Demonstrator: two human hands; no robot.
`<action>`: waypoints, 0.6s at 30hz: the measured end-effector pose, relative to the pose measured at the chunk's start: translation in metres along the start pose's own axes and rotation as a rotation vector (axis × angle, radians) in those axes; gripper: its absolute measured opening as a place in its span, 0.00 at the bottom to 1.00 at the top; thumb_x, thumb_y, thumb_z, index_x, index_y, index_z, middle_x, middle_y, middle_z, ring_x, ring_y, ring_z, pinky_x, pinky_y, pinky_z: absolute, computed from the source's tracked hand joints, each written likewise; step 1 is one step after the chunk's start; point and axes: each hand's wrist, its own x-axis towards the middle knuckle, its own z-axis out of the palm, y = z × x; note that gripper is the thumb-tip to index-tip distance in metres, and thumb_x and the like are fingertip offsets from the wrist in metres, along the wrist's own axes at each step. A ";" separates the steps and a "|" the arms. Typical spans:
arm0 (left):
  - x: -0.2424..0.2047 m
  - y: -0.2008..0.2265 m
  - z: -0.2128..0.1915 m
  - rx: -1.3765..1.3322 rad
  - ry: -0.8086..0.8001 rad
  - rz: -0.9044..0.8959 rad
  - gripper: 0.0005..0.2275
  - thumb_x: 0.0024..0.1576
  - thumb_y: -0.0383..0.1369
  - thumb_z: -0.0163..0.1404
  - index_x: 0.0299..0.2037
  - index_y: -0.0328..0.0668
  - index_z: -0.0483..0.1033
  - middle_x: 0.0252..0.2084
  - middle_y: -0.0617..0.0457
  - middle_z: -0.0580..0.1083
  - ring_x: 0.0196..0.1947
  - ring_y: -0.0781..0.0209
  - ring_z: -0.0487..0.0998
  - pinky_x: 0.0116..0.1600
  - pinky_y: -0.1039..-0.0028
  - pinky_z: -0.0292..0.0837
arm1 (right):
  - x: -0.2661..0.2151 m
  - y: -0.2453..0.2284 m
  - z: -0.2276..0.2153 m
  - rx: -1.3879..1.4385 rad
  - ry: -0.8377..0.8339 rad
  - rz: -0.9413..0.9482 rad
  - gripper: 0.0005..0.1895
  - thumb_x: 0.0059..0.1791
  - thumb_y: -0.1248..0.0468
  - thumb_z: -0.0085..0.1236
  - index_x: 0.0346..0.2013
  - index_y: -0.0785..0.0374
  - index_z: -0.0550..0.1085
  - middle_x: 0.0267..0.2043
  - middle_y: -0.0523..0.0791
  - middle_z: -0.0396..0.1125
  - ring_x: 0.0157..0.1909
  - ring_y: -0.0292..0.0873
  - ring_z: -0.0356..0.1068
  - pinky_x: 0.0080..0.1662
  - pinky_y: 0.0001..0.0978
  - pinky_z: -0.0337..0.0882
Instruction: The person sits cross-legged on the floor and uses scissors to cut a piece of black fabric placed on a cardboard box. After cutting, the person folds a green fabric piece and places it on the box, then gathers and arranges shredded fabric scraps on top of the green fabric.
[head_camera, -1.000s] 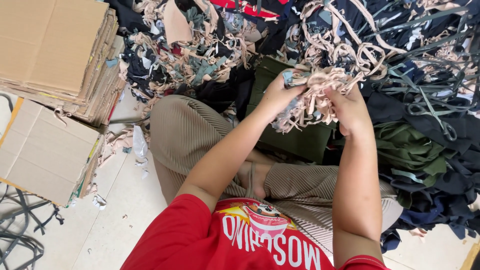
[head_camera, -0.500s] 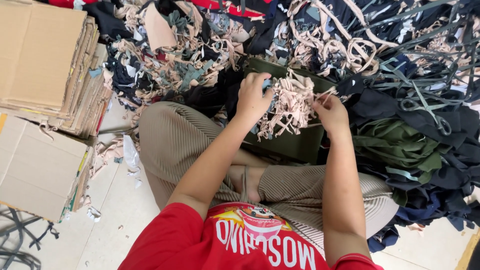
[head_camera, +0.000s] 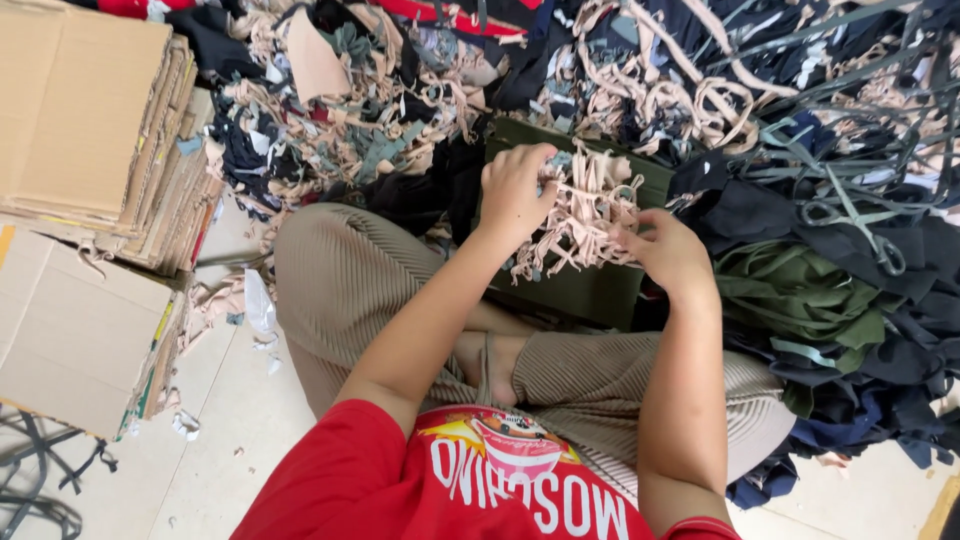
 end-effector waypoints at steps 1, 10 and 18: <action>-0.004 -0.001 0.001 0.002 -0.012 0.011 0.21 0.52 0.36 0.58 0.56 0.57 0.70 0.53 0.57 0.69 0.58 0.52 0.68 0.60 0.56 0.65 | -0.005 0.003 -0.003 -0.195 -0.103 -0.019 0.30 0.53 0.39 0.55 0.61 0.54 0.74 0.57 0.47 0.73 0.61 0.55 0.70 0.58 0.51 0.70; -0.030 -0.009 0.026 -0.012 0.024 0.024 0.23 0.53 0.42 0.57 0.57 0.48 0.69 0.50 0.50 0.69 0.50 0.43 0.74 0.51 0.54 0.72 | 0.001 -0.039 0.035 0.029 0.093 -0.061 0.29 0.50 0.48 0.61 0.63 0.52 0.68 0.53 0.48 0.73 0.59 0.54 0.71 0.58 0.52 0.71; -0.028 0.006 -0.001 -0.018 0.201 0.210 0.12 0.58 0.32 0.51 0.52 0.50 0.71 0.49 0.53 0.66 0.50 0.48 0.71 0.51 0.59 0.69 | 0.002 0.018 0.013 -0.037 0.099 -0.030 0.26 0.55 0.44 0.52 0.61 0.54 0.72 0.51 0.49 0.74 0.57 0.57 0.71 0.55 0.53 0.71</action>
